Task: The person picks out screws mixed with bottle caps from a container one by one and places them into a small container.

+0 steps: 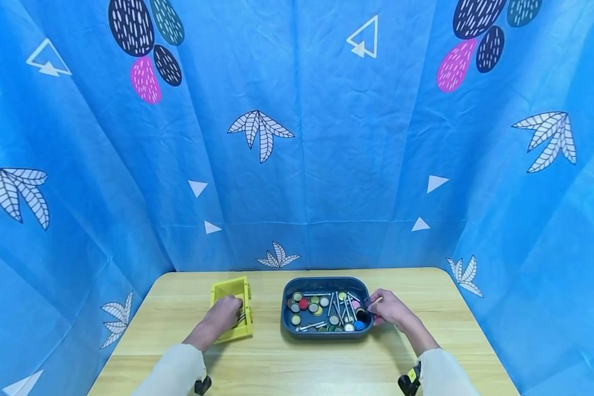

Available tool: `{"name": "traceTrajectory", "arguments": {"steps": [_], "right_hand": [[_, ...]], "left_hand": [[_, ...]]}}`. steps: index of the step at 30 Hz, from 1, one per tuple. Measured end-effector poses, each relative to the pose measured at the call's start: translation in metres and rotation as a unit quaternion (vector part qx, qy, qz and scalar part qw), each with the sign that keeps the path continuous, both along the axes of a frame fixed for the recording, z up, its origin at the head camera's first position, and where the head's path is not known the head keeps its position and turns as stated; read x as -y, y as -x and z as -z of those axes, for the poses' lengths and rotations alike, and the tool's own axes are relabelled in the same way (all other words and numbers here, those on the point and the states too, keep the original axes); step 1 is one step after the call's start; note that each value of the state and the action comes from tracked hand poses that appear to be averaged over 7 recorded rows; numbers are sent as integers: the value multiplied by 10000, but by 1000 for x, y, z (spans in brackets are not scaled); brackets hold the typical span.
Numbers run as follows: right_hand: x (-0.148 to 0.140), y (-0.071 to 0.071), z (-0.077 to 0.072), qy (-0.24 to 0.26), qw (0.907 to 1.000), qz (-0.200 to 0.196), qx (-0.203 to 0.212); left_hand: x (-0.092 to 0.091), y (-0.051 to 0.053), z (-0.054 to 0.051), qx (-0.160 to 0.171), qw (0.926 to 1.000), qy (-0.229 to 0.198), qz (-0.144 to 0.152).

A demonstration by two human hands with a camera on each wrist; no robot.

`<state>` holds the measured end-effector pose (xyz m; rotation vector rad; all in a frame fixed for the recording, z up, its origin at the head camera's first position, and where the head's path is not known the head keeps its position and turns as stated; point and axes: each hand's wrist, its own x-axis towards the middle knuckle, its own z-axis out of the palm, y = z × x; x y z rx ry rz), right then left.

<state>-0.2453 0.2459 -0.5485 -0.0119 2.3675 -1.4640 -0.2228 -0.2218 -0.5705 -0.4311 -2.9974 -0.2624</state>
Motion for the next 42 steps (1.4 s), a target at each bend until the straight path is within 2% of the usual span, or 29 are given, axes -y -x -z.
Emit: {"name": "traceTrajectory", "arguments": {"steps": [6,14,20,24,30,37,40,42], "right_hand": [[1,-1,1,-74,10000,44,13],[0,-1,2,-62,9999,75,33],[1,-2,1,-50,10000,61,13],[1,-3,1,-78,9999,69,30],[1,-3,0,-87,9999,112,87],[1,-3,-2,-93,9999,52,76],[1,-4,-2,-95,9999,67,69],[1,-4,-2,-83,9999,81,77]], "left_hand": [[0,0,-5,255,9996,-95,-40],[3,4,-9,619,9969,-445,-200],[5,5,-16,653,9961,-484,-347],[4,6,-21,415,9975,-453,-356],[1,8,-30,184,9959,-709,-534],[-11,15,-37,-542,9952,-642,-511],[-18,19,-38,-642,9933,-829,-478],[-24,20,-39,-591,9931,-916,-429]]}}
